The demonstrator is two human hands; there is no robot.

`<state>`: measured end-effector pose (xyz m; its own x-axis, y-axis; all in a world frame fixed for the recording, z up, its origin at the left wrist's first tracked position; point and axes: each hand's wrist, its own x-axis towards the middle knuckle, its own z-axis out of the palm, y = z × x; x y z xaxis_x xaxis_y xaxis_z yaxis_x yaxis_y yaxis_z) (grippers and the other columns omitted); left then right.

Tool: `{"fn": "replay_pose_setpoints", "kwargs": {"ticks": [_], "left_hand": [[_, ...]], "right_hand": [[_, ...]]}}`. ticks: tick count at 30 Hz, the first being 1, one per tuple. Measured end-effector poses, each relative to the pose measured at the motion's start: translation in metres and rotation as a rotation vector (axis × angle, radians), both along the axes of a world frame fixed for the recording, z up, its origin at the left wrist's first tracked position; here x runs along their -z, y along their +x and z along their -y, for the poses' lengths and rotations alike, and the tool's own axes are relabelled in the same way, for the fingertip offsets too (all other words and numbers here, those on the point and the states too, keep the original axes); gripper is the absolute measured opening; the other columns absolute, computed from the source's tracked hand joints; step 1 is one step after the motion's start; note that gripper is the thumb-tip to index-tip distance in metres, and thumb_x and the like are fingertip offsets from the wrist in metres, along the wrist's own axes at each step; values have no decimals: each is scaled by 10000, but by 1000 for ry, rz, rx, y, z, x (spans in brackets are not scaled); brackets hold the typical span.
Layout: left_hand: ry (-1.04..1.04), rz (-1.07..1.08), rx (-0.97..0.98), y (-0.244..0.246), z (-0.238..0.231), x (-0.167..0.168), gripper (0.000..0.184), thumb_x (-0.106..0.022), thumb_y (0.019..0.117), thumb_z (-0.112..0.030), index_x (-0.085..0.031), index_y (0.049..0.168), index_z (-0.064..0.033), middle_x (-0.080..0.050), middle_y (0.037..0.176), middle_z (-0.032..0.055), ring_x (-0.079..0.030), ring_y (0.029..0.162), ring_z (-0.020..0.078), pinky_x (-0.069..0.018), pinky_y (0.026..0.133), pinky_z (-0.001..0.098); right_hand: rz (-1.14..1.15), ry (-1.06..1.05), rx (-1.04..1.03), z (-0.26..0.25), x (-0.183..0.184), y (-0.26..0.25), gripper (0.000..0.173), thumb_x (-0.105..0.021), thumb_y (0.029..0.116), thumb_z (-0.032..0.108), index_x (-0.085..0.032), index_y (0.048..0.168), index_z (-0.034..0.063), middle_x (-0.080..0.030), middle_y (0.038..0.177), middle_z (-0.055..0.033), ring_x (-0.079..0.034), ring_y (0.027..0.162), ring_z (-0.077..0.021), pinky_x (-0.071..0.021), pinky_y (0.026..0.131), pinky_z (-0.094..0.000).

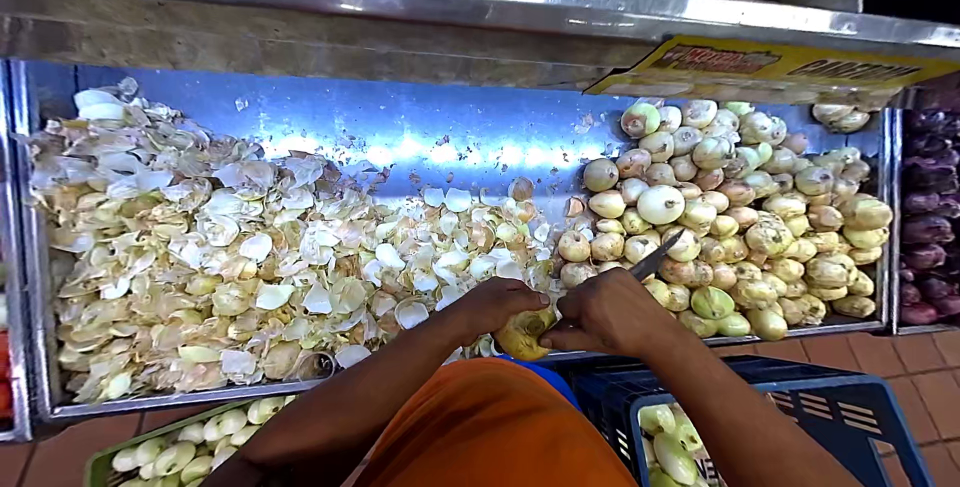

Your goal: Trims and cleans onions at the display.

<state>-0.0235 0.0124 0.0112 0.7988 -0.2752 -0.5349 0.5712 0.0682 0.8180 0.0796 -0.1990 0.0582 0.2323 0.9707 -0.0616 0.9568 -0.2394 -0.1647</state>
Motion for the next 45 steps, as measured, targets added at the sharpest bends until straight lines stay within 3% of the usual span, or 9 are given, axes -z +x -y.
{"fn": "replay_pose_setpoints", "kwargs": {"ticks": [5,10,14,17,24,30,36,40,45], "left_hand": [[-47,-40,5,2,-2,8,426,-610,1004,-437,-679,1181,-56,-703,1042,140,-692,918,221,-581,812,412],[-156,-169,-211,12,-11,15,526,-518,1009,-546,-666,1220,-89,-707,1037,144,-702,841,248,-591,672,390],[-100,-95,-180,17,-27,8,495,-511,1026,-512,-653,1250,-94,-708,1047,146,-704,843,242,-592,681,390],[-70,-60,-166,14,-28,2,468,-544,1017,-492,-664,1213,-84,-710,1009,140,-702,819,230,-587,665,380],[78,-68,-123,17,-26,-1,485,-575,1007,-522,-664,1163,-72,-692,960,159,-682,742,243,-576,619,383],[118,-90,-107,22,-25,6,508,-575,998,-540,-661,1160,-66,-696,972,156,-687,774,248,-575,647,414],[95,-106,-142,24,-33,8,523,-571,990,-558,-666,1161,-73,-703,980,160,-695,774,254,-575,625,410],[105,-96,-118,27,-29,5,489,-585,993,-533,-671,1157,-80,-700,957,153,-689,755,241,-569,613,396],[169,-78,-96,29,-24,5,473,-603,999,-519,-674,1137,-72,-690,942,152,-680,754,243,-568,630,405]], "right_hand": [[114,179,9,7,14,-12,666,-484,942,721,-479,558,177,-415,477,36,-485,424,-134,-375,392,-344],[79,165,21,9,22,-38,689,-441,961,737,-527,598,158,-459,497,11,-524,440,-167,-431,406,-375],[-36,119,302,6,13,-36,628,-533,947,688,-606,659,134,-529,546,-4,-576,484,-176,-477,438,-405],[-48,33,460,-3,1,-27,718,-499,855,842,-615,685,154,-524,555,10,-565,499,-172,-467,459,-414],[26,-3,326,-19,8,-17,779,-449,820,898,-569,607,158,-487,509,10,-554,475,-169,-444,446,-402],[49,54,182,-28,21,-24,726,-401,954,775,-569,628,149,-494,514,-5,-567,472,-185,-451,427,-399],[11,28,371,-11,20,-10,752,-429,895,834,-566,632,144,-495,526,-8,-564,481,-192,-455,441,-414],[4,-33,381,-14,22,-7,771,-445,849,875,-582,641,145,-510,531,-8,-581,501,-190,-459,462,-418],[27,55,313,-15,31,-4,748,-439,887,838,-529,588,158,-451,492,12,-527,454,-164,-412,424,-381]]}}
